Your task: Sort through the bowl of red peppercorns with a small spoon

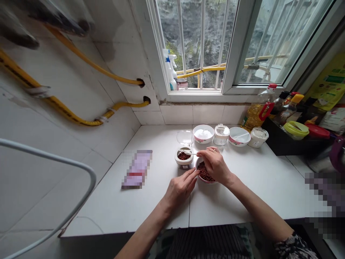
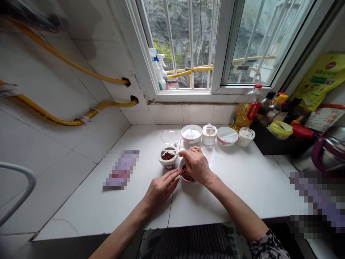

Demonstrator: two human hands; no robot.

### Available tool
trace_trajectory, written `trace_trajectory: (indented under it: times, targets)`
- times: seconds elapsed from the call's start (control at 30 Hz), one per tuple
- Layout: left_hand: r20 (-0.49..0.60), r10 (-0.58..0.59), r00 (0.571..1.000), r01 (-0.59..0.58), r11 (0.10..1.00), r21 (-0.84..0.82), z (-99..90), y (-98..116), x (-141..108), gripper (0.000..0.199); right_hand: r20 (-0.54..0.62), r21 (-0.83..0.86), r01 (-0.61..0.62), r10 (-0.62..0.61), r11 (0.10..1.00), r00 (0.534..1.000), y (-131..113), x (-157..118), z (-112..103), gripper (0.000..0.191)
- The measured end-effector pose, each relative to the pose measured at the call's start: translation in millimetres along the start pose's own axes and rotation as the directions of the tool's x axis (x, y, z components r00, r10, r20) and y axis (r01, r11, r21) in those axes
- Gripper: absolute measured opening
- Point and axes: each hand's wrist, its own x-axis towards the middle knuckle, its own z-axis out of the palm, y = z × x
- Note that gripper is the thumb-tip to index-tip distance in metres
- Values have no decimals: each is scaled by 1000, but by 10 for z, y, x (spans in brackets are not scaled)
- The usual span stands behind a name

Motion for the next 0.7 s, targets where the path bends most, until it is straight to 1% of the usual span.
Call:
trace_trajectory:
  times: [0.03,0.1,0.2,0.27,0.37,0.47,0.53,0.6,0.7]
  targets:
    - [0,-2,1000,2,1000,-2,-3,1,1,32,-15,-7,2,-2,1000,1000,0,2,-20,23]
    - [2,-5,1000,5,1000,-1,-9,4,4,31,-56,13,-50,50,999,997,1,5,-89,22]
    - [1,-6,1000,6,1000,7,-14,4,8,29,-100,62,-193,199,979,975,39,-18,-228,17]
    - [6,-6,1000,6,1000,5,-13,1,5,29,-99,74,-291,298,954,949,98,-56,-304,16]
    - [18,-16,1000,16,1000,-5,-10,-4,-5,31,-28,43,-386,387,921,921,195,-125,-340,18]
    - [26,-30,999,30,1000,-7,-11,-5,-11,34,97,-2,-403,401,915,911,234,-173,-280,19]
    - [27,-29,999,30,1000,-10,-15,-2,-10,34,151,-9,-397,394,918,907,225,-183,-231,19]
    - [26,-27,999,27,1000,-11,-18,0,-5,32,164,5,-409,403,912,900,210,-178,-211,20]
    - [19,-21,1000,21,1000,-6,-17,1,1,29,142,51,-461,450,886,881,202,-152,-254,21]
